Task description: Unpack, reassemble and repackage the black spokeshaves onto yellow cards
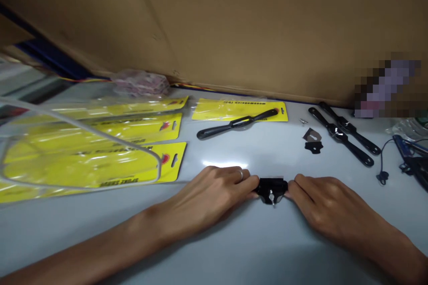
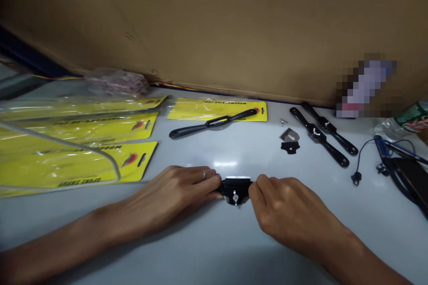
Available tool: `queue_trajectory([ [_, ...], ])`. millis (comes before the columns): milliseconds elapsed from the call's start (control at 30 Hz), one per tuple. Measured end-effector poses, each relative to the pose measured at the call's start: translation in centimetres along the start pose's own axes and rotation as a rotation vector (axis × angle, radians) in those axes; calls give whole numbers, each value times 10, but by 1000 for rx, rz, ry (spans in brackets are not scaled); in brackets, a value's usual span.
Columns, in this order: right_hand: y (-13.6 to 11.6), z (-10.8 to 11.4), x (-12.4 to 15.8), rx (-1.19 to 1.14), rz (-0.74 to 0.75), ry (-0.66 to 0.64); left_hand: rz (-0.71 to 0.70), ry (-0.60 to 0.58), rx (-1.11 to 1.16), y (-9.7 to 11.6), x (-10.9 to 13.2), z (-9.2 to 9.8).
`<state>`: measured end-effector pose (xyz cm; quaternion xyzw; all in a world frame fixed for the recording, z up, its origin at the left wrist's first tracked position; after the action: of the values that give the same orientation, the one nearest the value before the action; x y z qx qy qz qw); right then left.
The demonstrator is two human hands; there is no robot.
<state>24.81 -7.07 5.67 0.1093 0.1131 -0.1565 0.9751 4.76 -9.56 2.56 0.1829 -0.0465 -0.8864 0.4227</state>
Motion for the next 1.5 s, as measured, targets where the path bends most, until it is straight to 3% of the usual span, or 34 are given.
queue_trajectory([
  [300,1,-2,2,-13,-23,-13,-76,40,-118,2,3,-1],
  [433,20,1,-1,-342,-245,-83,-102,38,-123,4,4,0],
  [533,42,4,-9,-664,-498,-16,-121,11,-135,5,3,0],
  [633,51,-1,-24,-894,-611,-6,-128,-2,-132,6,1,1],
  [800,42,-17,-49,-1098,-583,-189,-132,2,-136,5,1,-1],
  [1000,40,-27,-52,-1185,-570,-299,-127,16,-117,5,1,-2],
  [1500,36,-27,-48,-1150,-596,-244,-85,10,-77,7,0,-1],
])
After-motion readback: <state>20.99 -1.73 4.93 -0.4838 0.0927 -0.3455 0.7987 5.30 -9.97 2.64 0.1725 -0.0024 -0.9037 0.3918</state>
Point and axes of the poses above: each hand's wrist, its own x-axis away from the middle knuckle, its own z-axis out of the back of the hand, y = z × x, the point moved 4 cm from there along -x, towards the middle knuckle, and after that the axes turned 4 degrees about y, right-handed, at the moved point
